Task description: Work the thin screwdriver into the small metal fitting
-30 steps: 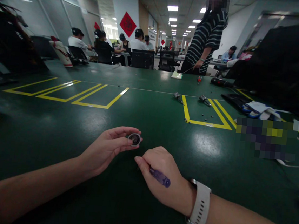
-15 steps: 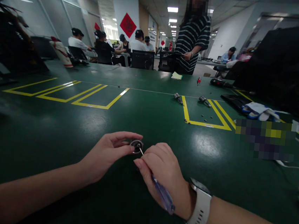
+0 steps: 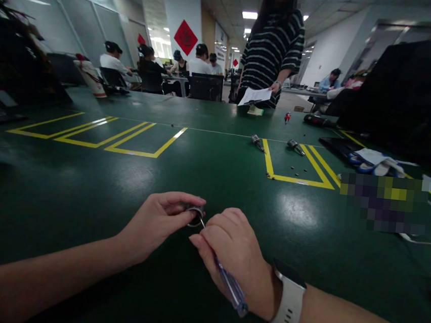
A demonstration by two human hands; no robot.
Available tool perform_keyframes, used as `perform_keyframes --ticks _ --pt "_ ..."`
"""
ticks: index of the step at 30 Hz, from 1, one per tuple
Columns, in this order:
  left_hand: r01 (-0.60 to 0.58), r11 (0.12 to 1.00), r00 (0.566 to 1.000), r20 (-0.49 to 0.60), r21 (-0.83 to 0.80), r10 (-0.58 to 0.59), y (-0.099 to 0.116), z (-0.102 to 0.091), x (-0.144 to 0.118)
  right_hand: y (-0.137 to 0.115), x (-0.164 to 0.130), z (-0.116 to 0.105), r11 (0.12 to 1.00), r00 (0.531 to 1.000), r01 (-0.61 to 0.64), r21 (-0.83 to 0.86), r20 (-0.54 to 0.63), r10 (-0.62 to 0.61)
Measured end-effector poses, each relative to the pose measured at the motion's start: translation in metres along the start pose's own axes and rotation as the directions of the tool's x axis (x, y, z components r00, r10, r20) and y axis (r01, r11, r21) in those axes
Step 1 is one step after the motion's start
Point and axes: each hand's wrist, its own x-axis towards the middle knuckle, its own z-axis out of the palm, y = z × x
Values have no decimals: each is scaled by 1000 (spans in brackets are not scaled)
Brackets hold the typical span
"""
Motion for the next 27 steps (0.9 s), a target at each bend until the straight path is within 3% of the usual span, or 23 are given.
perform_keyframes --ticks 7,10,12,15,17,19,22,27 --pt "-12 998 1000 5 56 11 -3 0 0 -3 0 2 999 1000 -6 -38 0 6" --pt "-28 998 999 19 55 27 -5 -2 2 -2 1 -1 993 998 -53 109 -40 58" --pt "-21 999 1000 4 47 20 -5 -3 3 0 1 -4 951 980 -180 252 -39 196" --pt "-1 999 999 -38 33 2 -4 -4 5 7 0 -6 765 876 -473 438 145 459" --pt "6 1000 999 -54 24 -5 -3 -4 6 13 0 -4 596 791 -606 526 318 523" --pt "16 1000 998 -54 9 -16 -3 -5 6 17 -1 -2 496 744 -662 562 413 525" --pt "37 999 999 -38 -31 -38 -4 -5 6 19 -2 0 473 736 -671 571 441 513" --pt "61 997 998 -22 -48 -62 -3 -4 6 18 -1 -1 530 759 -651 544 437 483"
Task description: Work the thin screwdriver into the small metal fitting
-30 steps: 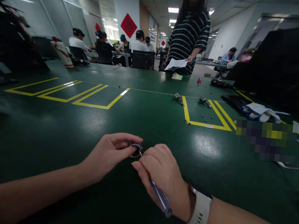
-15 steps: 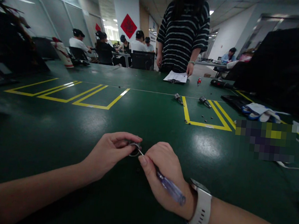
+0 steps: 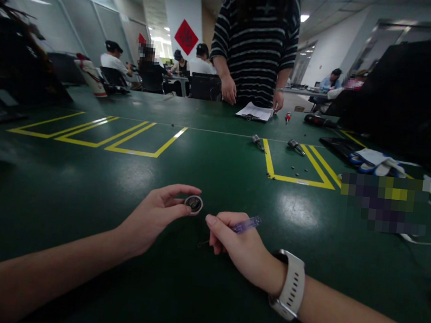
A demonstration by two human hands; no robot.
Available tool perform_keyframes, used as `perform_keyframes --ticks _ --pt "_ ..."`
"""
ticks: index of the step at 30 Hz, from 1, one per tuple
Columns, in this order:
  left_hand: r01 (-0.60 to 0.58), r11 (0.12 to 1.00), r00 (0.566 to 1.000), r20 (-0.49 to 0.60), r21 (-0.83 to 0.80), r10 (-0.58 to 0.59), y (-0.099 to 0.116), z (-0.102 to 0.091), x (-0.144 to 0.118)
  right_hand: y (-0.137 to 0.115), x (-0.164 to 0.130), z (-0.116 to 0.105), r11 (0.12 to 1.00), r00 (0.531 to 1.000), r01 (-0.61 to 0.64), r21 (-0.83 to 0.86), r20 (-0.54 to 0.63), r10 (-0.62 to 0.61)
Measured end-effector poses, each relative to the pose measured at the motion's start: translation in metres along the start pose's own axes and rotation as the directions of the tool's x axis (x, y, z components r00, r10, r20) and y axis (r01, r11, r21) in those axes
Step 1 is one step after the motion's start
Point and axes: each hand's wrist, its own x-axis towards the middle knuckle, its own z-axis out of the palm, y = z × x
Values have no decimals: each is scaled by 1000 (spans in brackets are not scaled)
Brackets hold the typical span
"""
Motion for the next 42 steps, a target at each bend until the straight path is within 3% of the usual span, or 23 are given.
perform_keyframes --ticks 3,6,11,14,16,18,20,23,26,33,42 --pt "-17 1000 1000 -17 -24 17 1 1 0 -2 0 3 992 999 35 -123 -10 -37" --pt "-33 999 999 -36 -41 32 1 0 1 -4 -1 7 924 982 185 -336 20 -190" --pt "-29 999 999 -15 -41 28 1 -1 2 -6 -7 12 710 868 462 -531 106 -485" --pt "-32 998 999 -21 -60 31 1 -1 1 -7 -11 13 631 786 552 -545 88 -612" --pt "-31 997 999 -28 -68 29 2 0 1 -8 -12 13 614 760 569 -547 63 -647" --pt "-29 998 999 -27 -60 28 3 0 0 -7 -12 13 637 778 544 -547 45 -626" --pt "-31 999 999 -30 -42 29 4 0 0 -6 -10 13 705 831 480 -522 14 -556" --pt "-35 999 999 -33 -20 35 4 -1 1 -5 -4 12 856 932 324 -402 -22 -363" --pt "-43 999 999 -17 -24 43 2 -1 1 -4 0 9 955 985 168 -243 0 -173" --pt "-41 999 999 -17 -24 41 1 1 1 -6 1 7 983 993 106 -149 75 -95" --pt "-14 1000 1000 -21 -28 13 3 -1 2 -9 2 12 934 979 194 -300 117 -166"
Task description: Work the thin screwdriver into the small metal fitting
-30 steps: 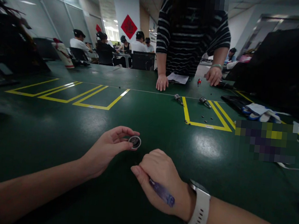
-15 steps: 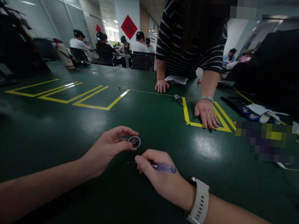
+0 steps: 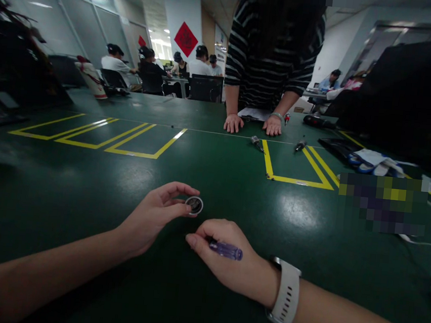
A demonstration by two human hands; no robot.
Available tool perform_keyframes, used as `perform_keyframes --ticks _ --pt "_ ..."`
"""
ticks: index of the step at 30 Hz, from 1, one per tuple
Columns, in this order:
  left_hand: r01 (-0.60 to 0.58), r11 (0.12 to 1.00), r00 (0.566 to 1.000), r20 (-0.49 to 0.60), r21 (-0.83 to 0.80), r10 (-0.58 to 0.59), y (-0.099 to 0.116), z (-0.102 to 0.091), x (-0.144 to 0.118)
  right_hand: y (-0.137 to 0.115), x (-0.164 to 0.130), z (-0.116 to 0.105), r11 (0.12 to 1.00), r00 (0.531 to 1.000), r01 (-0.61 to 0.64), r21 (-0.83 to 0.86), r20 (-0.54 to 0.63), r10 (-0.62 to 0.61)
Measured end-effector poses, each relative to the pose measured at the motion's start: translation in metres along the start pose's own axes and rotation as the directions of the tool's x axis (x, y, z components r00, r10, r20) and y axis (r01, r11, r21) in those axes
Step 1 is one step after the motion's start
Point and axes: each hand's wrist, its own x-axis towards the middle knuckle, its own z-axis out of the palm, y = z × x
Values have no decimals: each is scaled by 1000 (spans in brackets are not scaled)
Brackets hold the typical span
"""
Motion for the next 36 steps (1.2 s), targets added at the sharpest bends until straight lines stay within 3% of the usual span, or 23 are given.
perform_keyframes --ticks 5,13,19,23,29,36 --pt "-18 1000 1000 23 -1 18 -3 -2 1 -3 -6 -2 981 989 32 -193 -139 -60" --pt "-40 999 999 5 10 40 -3 0 1 3 -9 2 955 970 147 -256 -150 -190" --pt "-40 999 999 2 15 40 -1 0 -1 0 -11 -1 920 882 279 -277 -306 -359" --pt "-19 1000 1000 23 23 19 -1 2 -3 1 -10 -1 900 866 334 -280 -287 -410" --pt "-19 999 997 70 44 15 -1 4 -7 1 -9 0 912 885 312 -267 -266 -381" --pt "-117 981 992 72 156 107 -1 4 -9 0 -8 1 900 881 321 -294 -256 -398"
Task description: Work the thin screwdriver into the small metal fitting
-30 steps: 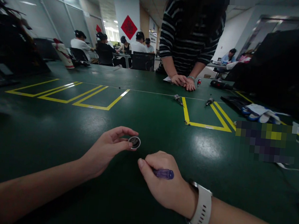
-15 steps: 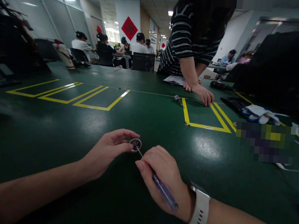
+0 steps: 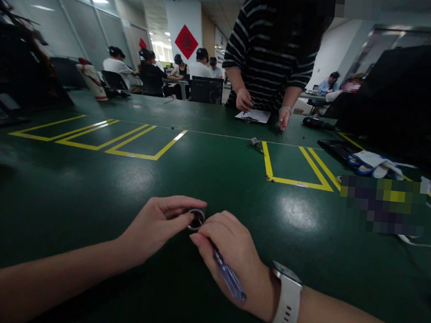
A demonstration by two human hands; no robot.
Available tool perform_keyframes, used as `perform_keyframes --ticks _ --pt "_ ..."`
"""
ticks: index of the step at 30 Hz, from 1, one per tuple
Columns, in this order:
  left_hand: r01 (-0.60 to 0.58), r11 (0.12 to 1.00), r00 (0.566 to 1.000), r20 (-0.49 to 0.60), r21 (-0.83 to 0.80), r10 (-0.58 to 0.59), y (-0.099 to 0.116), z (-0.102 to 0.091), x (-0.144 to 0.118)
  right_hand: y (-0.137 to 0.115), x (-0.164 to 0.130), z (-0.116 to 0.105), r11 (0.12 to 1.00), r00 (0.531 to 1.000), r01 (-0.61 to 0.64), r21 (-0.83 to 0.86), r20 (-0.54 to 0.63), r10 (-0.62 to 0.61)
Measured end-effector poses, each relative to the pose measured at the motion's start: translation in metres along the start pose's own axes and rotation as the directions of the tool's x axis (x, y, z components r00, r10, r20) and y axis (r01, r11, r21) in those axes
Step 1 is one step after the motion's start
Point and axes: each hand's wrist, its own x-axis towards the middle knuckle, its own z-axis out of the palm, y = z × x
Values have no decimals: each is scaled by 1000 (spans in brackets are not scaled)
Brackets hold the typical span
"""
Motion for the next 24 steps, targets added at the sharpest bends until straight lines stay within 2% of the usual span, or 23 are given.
perform_keyframes --ticks 6,16,20,24 --pt "-41 999 998 -37 9 41 -3 1 1 -2 -1 1 999 999 32 -34 -3 -33" --pt "-63 998 998 -2 14 63 -10 1 2 -3 -3 3 994 1000 19 -109 5 -18" --pt "-45 999 999 27 -6 45 -7 0 3 -1 -3 1 1000 1000 -14 -17 -15 13" --pt "-23 997 999 45 -73 26 -9 -4 9 1 0 -3 980 986 -162 116 -4 164"
